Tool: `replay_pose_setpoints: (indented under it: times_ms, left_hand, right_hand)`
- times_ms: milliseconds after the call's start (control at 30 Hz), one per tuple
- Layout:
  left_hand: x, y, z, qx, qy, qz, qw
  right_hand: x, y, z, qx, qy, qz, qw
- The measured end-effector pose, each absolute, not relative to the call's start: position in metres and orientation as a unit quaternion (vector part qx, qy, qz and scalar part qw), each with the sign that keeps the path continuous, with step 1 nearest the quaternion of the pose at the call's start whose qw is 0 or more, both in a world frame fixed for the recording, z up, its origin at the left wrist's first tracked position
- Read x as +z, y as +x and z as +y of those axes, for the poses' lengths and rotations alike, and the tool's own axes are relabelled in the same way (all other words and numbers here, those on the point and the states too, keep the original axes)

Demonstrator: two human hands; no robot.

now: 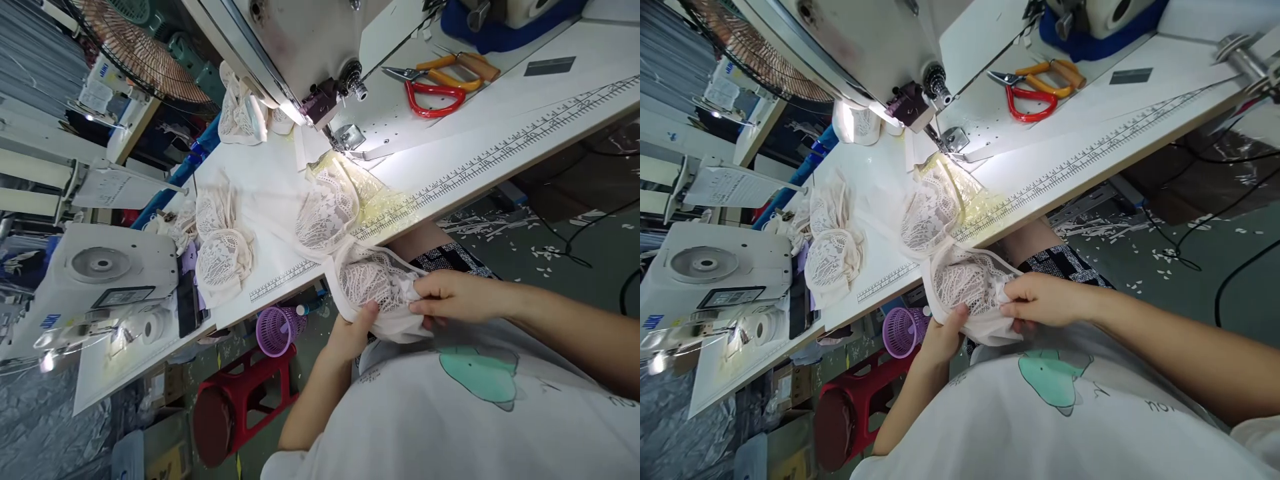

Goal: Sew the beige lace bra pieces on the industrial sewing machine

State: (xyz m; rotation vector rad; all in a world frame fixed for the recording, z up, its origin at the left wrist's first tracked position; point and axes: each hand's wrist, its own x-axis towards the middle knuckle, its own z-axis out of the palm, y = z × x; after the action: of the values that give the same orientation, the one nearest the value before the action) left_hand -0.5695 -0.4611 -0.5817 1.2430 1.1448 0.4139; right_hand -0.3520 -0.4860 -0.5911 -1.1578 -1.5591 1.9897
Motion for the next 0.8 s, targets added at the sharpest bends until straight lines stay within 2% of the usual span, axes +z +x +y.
replay_pose_setpoints:
  times_ms: [67, 200, 400, 600, 700, 800]
  left_hand:
    - [-0.581, -0.581, -0.463, 0.141, 0.572, 0.478, 0.651]
    - [-0.579, -0.598, -0.47, 0.061, 0.645, 0.443, 0.62]
    - [-0.571, -0.577, -0.469, 0.129, 0.723, 0.409, 0.541]
    - [-0.572, -0.553, -0.457, 0.121, 0.741, 0.357, 0.555]
    - [-0.579, -0.551, -0.46, 0.143, 0.729, 0.36, 0.565]
    - [-0.582, -0.55, -0.464, 0.156, 0.715, 0.362, 0.577]
  right_hand:
    - [-0.587, -0.355, -0.489, 0.663, -0.388, -0.62, 0.159]
    - [-0.579, -0.366, -0.502, 0.561, -0.373, -0.716, 0.183]
    - [-0.579, -0.372, -0.514, 0.482, -0.425, -0.724, 0.253]
    - [-0.583, -0.353, -0.52, 0.35, -0.475, -0.743, 0.315]
    - [-0.581, -0.342, -0.523, 0.316, -0.512, -0.742, 0.295]
    - [-0.582, -0.337, -0.524, 0.356, -0.536, -0.724, 0.248]
